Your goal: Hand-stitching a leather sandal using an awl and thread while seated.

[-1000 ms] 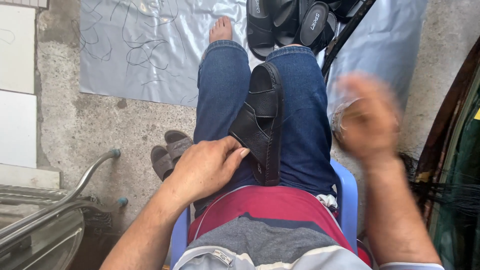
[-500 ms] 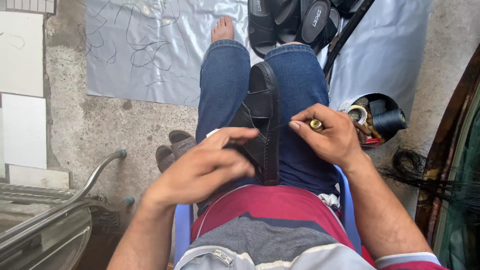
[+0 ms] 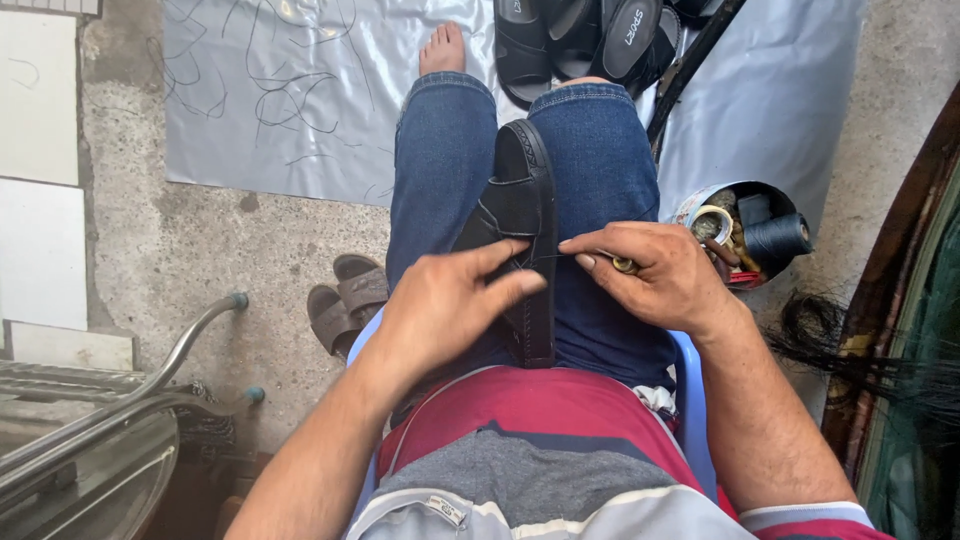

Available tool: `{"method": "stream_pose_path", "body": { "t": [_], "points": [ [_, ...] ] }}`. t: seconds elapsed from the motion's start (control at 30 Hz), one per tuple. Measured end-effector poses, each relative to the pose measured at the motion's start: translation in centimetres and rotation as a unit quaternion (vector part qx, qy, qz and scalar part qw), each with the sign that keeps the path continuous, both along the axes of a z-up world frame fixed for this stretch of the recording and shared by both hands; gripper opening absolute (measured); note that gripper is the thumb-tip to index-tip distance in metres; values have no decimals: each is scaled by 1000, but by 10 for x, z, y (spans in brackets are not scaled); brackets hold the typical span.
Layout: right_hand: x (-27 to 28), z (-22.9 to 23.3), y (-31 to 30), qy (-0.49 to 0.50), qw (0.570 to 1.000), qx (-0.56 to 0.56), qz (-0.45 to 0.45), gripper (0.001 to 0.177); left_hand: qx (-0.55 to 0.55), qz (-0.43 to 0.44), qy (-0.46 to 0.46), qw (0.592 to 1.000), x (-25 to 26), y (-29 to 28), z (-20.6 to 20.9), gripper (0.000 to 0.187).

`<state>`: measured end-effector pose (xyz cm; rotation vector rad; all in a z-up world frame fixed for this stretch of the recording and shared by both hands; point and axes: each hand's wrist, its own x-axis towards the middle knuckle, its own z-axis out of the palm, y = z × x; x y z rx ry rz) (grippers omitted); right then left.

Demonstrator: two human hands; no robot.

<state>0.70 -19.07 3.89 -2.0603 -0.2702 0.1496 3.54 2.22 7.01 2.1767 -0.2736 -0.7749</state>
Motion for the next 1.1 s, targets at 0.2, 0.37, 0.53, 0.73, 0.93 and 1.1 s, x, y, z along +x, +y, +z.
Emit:
{"method": "stream_pose_path", "body": {
  "t": [0.2,0.37,0.53,0.73,0.93,1.1],
  "points": [
    [-4,-10,0,-34,999,-28,-4,13,-141,113,168,969,8,-2,-38,30],
    [4,6,-2,3,1000,-16,16,7,-114,43,112,986,1,6,-9,31],
    [0,32,10,17,997,-14,74,7,-46,-12,-227,973,-27,5,-21,35],
    [5,50,-2,-59,986,-85,132,33,-193,34,-165,967,11,77,-11,14],
    [2,30,-15,-32,976,-187,102,37,-67,629,-179,753,26,147,-14,24],
    [4,23,-8,-71,955,-255,137,40,-69,217,-423,877,-3,73,-28,49]
  ]
}}
